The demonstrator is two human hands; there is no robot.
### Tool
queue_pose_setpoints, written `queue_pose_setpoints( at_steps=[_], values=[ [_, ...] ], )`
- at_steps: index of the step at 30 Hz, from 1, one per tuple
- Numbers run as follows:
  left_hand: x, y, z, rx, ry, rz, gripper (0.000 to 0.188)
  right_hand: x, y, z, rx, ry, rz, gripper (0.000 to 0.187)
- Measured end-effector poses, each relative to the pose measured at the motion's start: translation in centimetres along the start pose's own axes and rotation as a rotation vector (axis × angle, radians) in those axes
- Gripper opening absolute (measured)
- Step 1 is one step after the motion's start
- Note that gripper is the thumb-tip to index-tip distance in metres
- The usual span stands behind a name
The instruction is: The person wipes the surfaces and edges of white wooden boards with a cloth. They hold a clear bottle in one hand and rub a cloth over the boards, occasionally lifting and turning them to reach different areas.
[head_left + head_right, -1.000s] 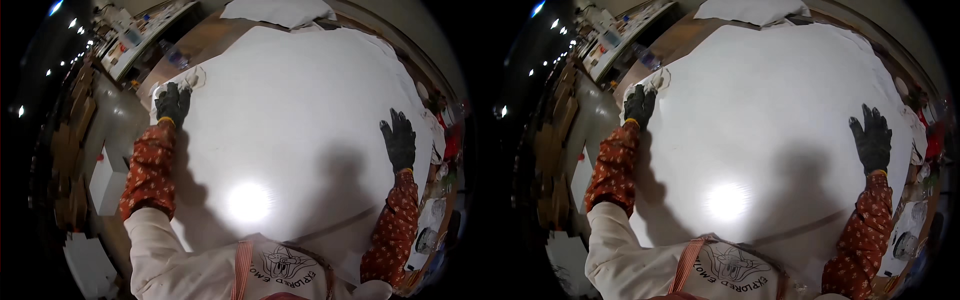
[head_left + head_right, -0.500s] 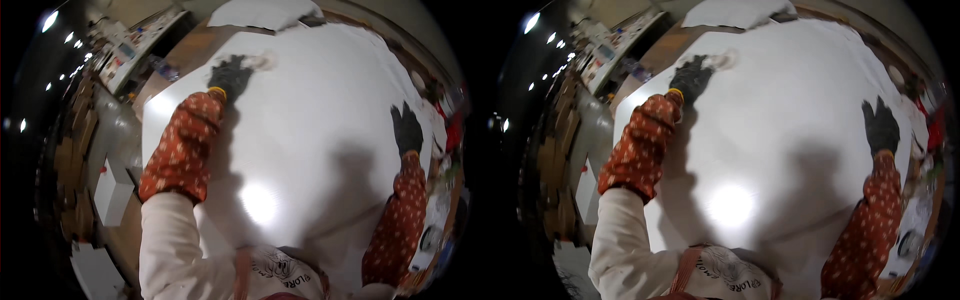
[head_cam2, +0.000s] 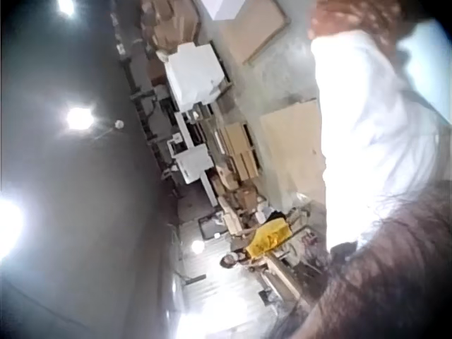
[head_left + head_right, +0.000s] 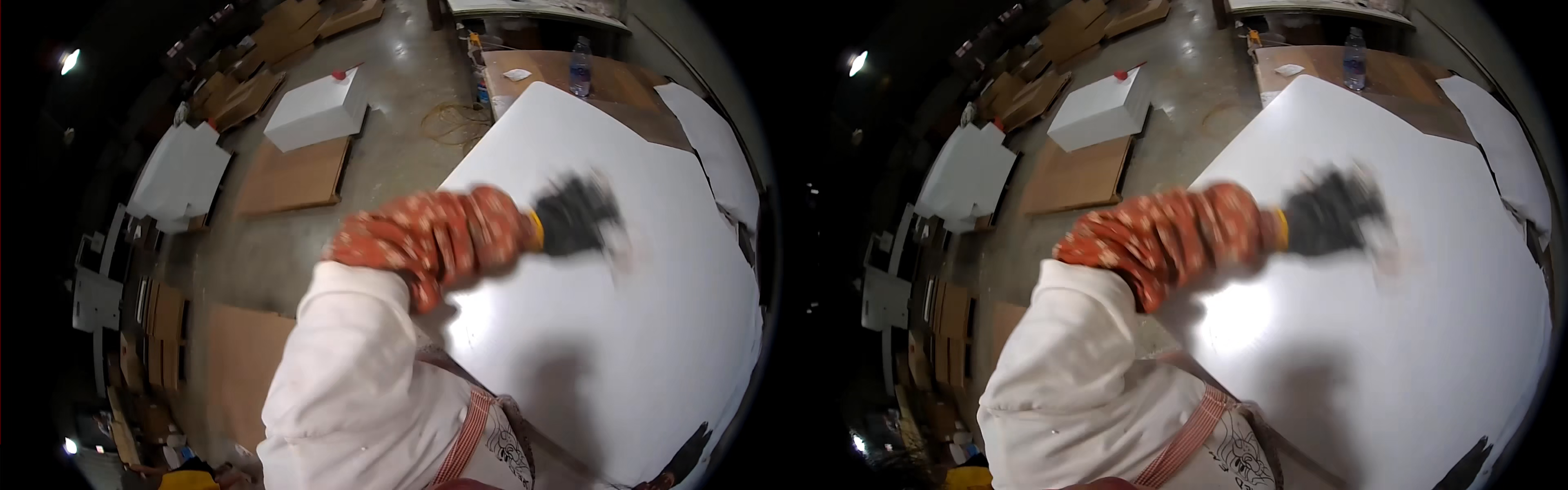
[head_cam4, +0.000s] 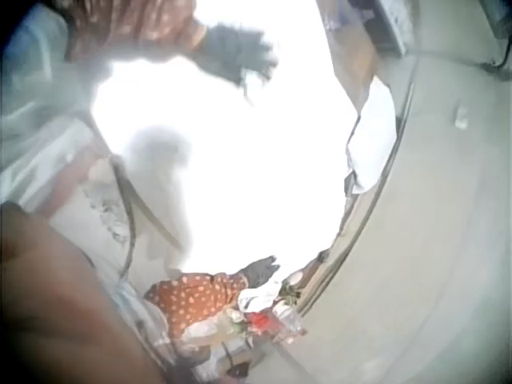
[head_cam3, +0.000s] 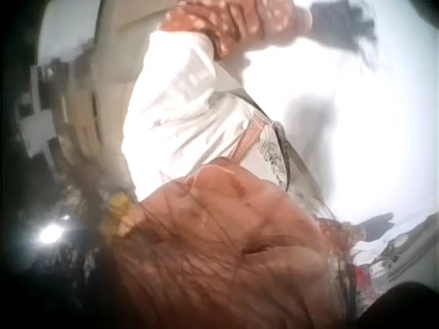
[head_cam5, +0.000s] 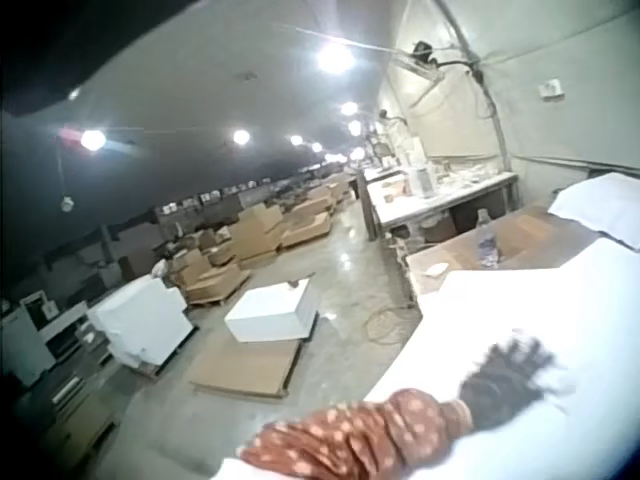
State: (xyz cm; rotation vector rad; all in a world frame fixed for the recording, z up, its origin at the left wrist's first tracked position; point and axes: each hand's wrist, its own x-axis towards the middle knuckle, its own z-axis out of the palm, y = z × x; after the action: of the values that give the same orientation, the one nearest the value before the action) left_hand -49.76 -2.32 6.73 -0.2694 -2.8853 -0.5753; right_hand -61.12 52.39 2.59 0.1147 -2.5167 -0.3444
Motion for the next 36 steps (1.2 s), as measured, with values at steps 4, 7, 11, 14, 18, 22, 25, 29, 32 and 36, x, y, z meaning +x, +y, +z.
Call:
queue_pose_setpoints(
  at_steps=[4,7,11,14,18,22,25,29,32,36],
  values=[
    [-1.3,-5.5,-0.5,0.6,0.36,-0.037,0.064,0.3,1.5,2.1,-0.044,-0.072,0.063,0.052],
    [-2.3,1.9,4.3,0.421,0.392,-0.009,0.065,-0.1,2.7,3.9,-0.01,-0.177,0.157,0.048],
    [-8.3,8.9,6.8,0.041,0.034,0.406,0.055,-0.6,5.0,8.6,-0.109,0.151,-0.213,0.039],
    [-9.4,0.9,0.5,0.506,0.27,0.122,0.049,-1.3,10.5,13.3,-0.233,0.318,-0.404,0.032],
    [-8.9,-1.6,0.0,0.64,0.303,0.038,0.047,0.5,1.6,2.4,-0.609,-0.599,-0.192,0.051],
    [-9.5,3.4,5.3,0.437,0.304,0.102,0.042,-2.2,10.1,11.5,-0.791,-0.322,-0.531,0.056],
    [-13.4,9.5,8.5,0.106,0.022,0.153,0.059,-0.6,4.2,6.7,-0.524,-0.397,-0.293,0.054],
    [-16.6,-1.2,-1.2,0.397,0.125,-0.055,0.045,-0.8,8.3,10.4,-0.215,-0.208,-0.201,0.045],
    [-17.1,-5.9,-3.1,0.353,0.225,-0.222,0.047,-0.6,6.7,9.6,0.019,-0.287,0.058,0.037],
    [-9.9,0.9,3.2,0.352,-0.004,0.049,0.057,-1.2,2.7,6.5,0.24,0.014,-0.142,0.031]
  ],
)
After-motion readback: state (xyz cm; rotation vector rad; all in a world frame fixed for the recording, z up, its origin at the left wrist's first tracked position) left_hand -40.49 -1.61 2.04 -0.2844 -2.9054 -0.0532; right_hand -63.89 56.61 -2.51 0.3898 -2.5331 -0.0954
